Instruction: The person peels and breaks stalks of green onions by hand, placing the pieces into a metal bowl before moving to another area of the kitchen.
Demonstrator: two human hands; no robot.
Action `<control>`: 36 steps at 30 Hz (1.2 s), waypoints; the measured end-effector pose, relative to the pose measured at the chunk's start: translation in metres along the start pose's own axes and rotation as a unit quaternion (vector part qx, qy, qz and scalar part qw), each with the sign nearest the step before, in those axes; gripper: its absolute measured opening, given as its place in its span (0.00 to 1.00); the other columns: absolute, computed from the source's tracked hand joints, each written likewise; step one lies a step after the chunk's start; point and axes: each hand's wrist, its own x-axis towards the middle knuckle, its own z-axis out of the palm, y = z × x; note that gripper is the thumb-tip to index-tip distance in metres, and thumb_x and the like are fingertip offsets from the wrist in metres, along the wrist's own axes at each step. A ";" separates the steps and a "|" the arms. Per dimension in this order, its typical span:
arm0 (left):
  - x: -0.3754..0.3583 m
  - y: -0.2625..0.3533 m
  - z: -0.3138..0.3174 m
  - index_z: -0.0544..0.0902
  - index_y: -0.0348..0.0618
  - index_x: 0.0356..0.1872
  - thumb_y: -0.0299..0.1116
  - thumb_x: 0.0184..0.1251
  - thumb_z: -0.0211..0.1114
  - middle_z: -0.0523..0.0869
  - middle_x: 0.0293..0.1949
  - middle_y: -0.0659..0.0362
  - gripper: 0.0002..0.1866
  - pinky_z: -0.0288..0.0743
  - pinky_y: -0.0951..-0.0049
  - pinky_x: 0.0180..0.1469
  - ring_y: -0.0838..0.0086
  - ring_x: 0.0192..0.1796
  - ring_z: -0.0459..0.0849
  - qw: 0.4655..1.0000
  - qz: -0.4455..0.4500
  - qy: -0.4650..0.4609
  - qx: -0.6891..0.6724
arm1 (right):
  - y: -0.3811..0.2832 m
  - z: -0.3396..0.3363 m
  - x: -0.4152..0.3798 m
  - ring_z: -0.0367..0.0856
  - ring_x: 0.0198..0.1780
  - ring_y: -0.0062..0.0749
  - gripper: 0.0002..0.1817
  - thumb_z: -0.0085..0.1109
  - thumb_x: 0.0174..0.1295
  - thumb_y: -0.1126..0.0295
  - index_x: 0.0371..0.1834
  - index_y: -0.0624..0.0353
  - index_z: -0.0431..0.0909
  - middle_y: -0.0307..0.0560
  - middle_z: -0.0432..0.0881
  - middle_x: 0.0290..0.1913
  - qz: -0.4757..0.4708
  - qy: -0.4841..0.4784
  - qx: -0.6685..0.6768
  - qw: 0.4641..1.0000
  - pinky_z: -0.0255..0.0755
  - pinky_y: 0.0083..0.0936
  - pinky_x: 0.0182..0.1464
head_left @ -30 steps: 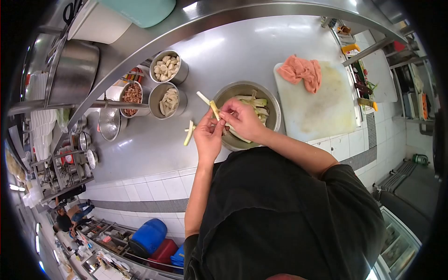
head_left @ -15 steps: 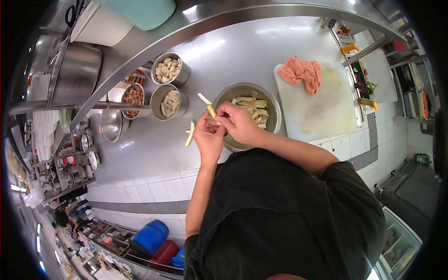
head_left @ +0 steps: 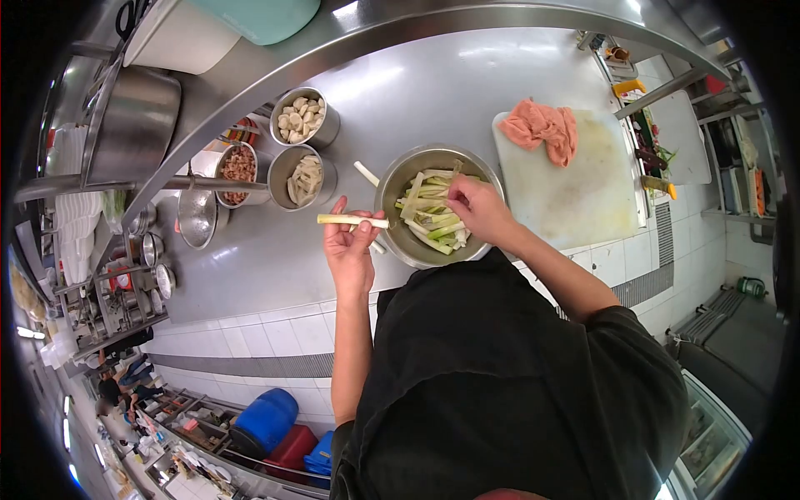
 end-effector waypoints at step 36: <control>-0.004 -0.008 0.036 0.80 0.38 0.48 0.20 0.72 0.68 0.86 0.39 0.61 0.08 0.83 0.76 0.44 0.79 0.40 0.85 0.990 -0.087 -0.081 0.079 | -0.054 0.044 0.004 0.85 0.41 0.59 0.09 0.54 0.71 0.69 0.43 0.64 0.68 0.61 0.84 0.38 -0.165 -0.027 -0.069 0.984 0.78 0.48 0.41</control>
